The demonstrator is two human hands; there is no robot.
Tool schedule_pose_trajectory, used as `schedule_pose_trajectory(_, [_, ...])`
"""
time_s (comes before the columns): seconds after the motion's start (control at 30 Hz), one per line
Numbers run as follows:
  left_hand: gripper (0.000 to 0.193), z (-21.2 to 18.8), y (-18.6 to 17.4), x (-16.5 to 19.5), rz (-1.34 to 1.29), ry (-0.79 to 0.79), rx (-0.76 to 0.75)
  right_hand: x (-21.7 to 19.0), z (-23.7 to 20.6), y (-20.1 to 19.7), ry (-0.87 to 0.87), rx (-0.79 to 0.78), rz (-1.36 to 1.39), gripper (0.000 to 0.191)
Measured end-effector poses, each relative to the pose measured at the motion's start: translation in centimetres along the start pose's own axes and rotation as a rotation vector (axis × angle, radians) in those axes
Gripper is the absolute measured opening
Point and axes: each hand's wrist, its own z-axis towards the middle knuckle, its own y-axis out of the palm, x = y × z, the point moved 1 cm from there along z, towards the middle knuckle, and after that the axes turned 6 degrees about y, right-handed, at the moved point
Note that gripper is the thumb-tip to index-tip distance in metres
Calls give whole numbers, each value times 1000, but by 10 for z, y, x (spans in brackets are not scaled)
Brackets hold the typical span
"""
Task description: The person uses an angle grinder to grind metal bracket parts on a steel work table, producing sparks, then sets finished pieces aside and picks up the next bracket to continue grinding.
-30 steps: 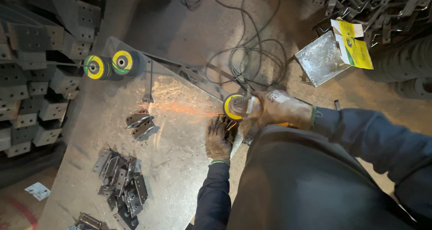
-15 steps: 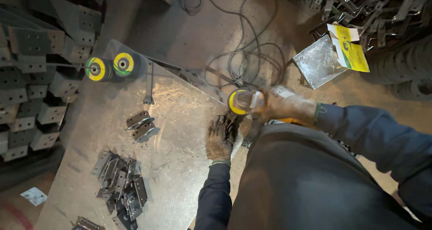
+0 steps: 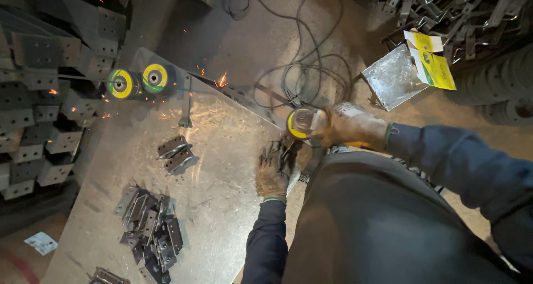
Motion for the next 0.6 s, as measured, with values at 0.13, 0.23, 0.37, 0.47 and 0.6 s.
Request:
schedule_pose_trajectory(0.13, [35, 3, -3, 3, -7, 36, 9, 6, 0, 3, -17, -65, 159, 66])
schedule_pose_trajectory(0.23, [38, 4, -6, 6, -4, 23, 23, -1, -2, 5, -95, -95, 155, 75])
schedule_pose_trajectory(0.37, [32, 4, -7, 6, -54, 0, 39, -15, -4, 10, -31, -49, -80, 94])
schedule_pose_trajectory(0.47, [34, 2, -3, 3, -80, -52, 2, -15, -3, 11, -46, -38, -27, 96])
schedule_pose_trajectory(0.6, [33, -2, 2, -1, -4, -37, -5, 3, 8, 12, -156, -80, 338, 71])
